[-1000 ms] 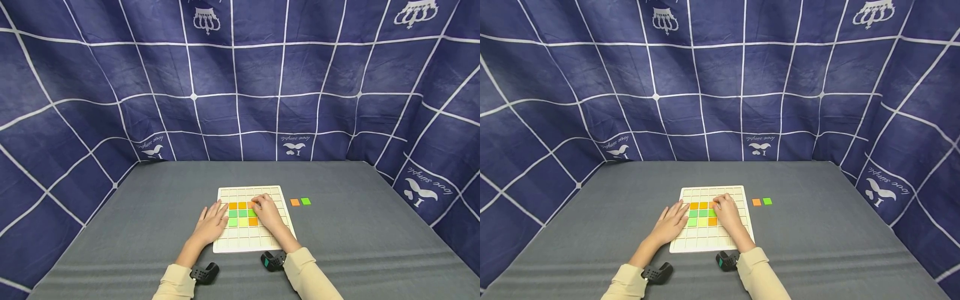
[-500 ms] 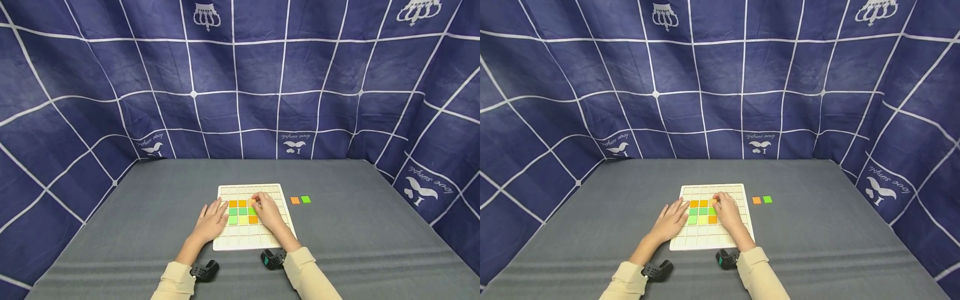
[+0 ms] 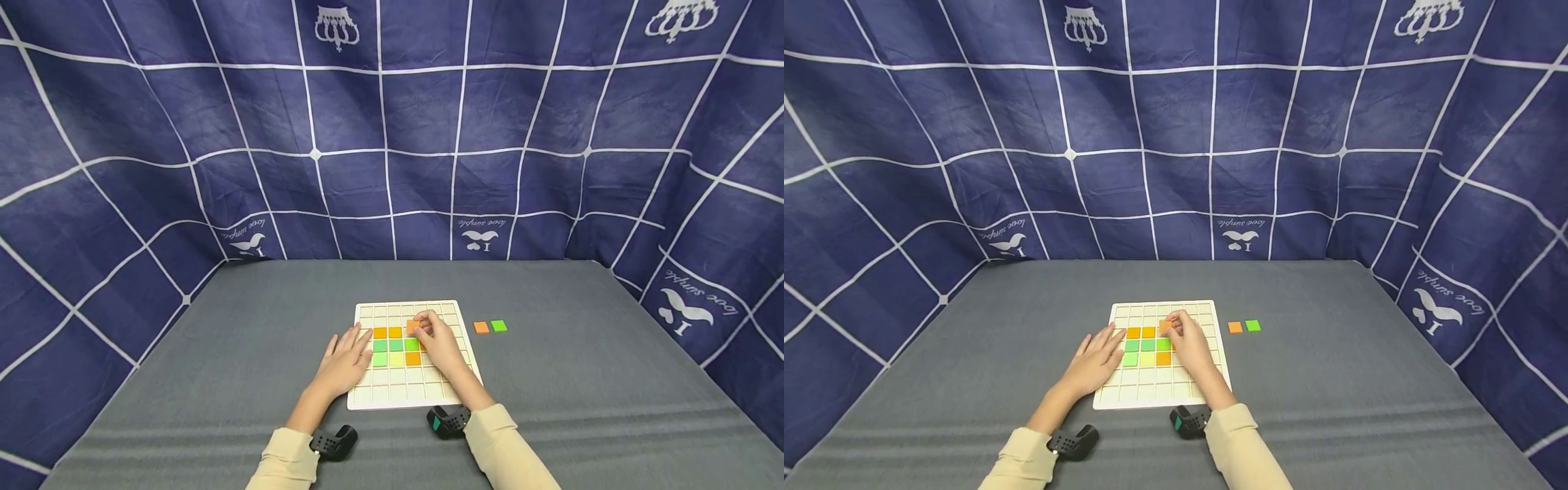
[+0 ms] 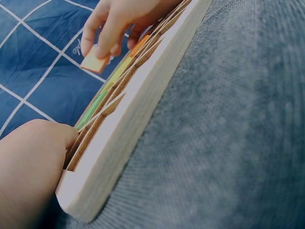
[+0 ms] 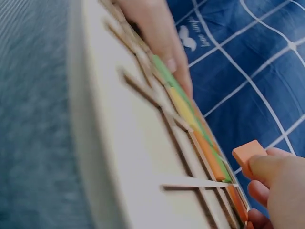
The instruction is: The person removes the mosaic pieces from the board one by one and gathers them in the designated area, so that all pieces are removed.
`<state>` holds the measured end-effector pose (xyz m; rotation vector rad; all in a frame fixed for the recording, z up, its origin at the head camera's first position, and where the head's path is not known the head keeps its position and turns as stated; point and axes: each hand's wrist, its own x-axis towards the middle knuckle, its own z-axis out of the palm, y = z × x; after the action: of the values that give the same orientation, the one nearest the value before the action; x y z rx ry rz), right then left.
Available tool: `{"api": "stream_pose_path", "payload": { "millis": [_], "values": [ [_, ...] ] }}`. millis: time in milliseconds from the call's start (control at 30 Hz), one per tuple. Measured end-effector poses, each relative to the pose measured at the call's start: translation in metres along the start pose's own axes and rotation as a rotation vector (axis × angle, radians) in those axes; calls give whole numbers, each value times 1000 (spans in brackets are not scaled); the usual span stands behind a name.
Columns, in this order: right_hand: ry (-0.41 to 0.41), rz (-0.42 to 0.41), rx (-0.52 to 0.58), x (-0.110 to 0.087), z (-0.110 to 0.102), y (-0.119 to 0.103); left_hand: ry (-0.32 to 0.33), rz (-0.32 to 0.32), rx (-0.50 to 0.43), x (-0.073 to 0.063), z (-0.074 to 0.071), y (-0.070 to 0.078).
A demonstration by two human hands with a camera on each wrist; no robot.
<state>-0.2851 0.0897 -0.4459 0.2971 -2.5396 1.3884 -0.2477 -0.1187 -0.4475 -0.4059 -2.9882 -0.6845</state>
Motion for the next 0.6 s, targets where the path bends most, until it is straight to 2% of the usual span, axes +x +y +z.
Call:
{"api": "stream_pose_path", "payload": {
  "millis": [67, 200, 400, 600],
  "values": [
    [20, 24, 53, 0, -4, -2, -1, 2, 1, 0, 1, 0],
    [44, 36, 87, 1, -12, -3, 2, 5, 5, 0, 2, -1],
    [71, 76, 86, 6, -29, 4, 8, 4, 5, -1, 1, -1],
    [123, 155, 83, 10, -58, 14, 4, 1, 6, -2, -1, 1]
  ]
}}
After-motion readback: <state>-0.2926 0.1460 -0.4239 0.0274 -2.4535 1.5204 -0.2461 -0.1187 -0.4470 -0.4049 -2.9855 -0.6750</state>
